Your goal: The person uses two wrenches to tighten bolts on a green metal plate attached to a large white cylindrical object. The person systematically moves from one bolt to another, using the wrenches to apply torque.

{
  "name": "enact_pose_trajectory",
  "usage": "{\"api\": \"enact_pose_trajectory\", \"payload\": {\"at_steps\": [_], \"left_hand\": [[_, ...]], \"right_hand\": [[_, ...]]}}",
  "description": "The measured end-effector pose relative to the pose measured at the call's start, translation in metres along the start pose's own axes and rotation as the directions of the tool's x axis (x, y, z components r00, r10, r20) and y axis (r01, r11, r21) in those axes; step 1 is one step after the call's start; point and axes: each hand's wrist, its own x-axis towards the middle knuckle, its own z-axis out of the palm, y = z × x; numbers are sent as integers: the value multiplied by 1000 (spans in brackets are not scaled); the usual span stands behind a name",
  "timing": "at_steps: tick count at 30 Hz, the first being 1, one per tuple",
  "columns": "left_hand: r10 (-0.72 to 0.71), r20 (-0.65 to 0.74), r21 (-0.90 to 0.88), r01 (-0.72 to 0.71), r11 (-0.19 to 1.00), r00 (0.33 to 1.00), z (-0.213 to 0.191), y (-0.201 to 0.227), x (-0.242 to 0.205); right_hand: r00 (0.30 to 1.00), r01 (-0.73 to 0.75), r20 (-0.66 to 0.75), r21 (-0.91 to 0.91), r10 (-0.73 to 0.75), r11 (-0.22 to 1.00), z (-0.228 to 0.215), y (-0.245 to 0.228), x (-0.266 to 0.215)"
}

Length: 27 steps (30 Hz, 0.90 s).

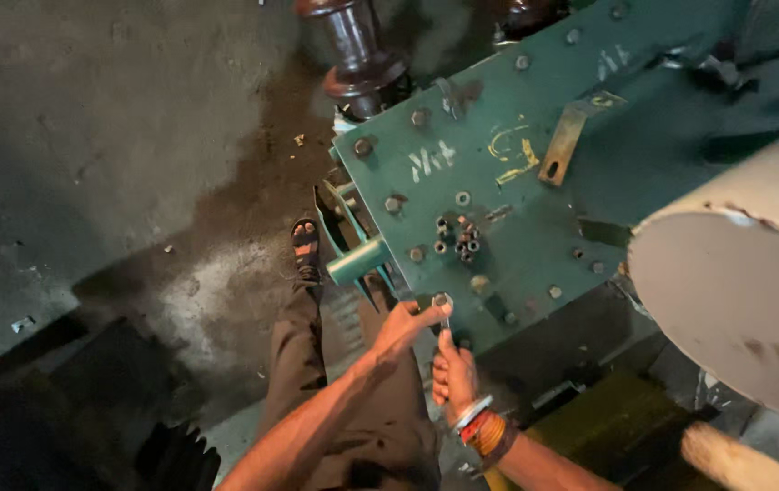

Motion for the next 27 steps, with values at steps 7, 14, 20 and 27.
{"api": "enact_pose_trajectory", "payload": {"at_steps": [7,14,20,27], "left_hand": [[-169,-64,5,170,985,984,2,6,-4],[-55,60,-155,64,986,997,-1,20,-20],[124,269,-314,-35,949,955,-54,-11,-13],[249,67,-85,-243,966,966,-92,9,3]], "right_hand": [[947,-60,-301,164,108,985,30,26,28],[997,-7,-65,316,29,949,44,30,10],[965,49,242,213,-102,976,14,4,-47],[800,595,235,-201,-552,778,-4,-37,-30]]}}
